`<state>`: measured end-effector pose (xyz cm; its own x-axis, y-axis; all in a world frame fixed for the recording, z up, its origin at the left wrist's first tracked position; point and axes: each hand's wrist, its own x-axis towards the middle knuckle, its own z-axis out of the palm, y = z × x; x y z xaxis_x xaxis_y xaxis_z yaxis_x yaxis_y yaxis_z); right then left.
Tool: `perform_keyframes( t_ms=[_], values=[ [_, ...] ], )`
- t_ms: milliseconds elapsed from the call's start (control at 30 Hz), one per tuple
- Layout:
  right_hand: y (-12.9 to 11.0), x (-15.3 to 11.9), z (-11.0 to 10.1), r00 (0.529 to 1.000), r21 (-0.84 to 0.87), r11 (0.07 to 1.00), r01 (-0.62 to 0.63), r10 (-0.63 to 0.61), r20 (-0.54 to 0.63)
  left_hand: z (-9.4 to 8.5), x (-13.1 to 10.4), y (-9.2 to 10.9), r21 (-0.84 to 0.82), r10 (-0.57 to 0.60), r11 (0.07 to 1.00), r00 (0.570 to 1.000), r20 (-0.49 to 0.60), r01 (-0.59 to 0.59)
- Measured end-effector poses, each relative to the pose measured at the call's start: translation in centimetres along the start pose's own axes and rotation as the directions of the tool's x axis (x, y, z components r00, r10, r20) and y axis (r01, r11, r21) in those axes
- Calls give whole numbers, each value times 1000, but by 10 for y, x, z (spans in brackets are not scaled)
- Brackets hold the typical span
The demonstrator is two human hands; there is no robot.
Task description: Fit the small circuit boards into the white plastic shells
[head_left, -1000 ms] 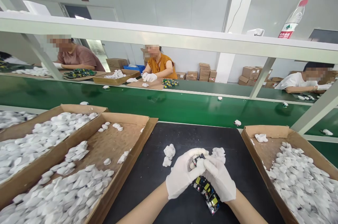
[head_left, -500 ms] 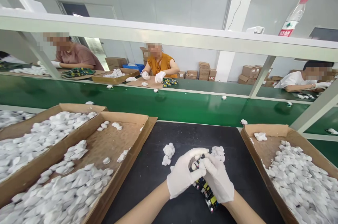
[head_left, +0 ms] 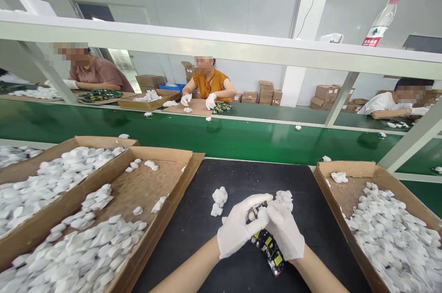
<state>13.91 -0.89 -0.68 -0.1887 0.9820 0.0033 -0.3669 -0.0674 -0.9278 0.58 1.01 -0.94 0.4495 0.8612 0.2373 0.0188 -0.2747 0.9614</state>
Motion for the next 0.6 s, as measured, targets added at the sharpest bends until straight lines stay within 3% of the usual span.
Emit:
perform_keyframes(
  t_ms=[167,433,600],
  values=[
    [-2,0,5,995,171,981,-93,96,-10,3,2,4,39,-8,999,997,-77,11],
    [-4,-2,4,999,2,999,-52,52,9,3,2,0,62,55,997,996,-76,-50],
    [5,-4,0,999,22,998,-52,52,-16,-1,1,-1,-82,74,994,995,73,-68]
  ],
)
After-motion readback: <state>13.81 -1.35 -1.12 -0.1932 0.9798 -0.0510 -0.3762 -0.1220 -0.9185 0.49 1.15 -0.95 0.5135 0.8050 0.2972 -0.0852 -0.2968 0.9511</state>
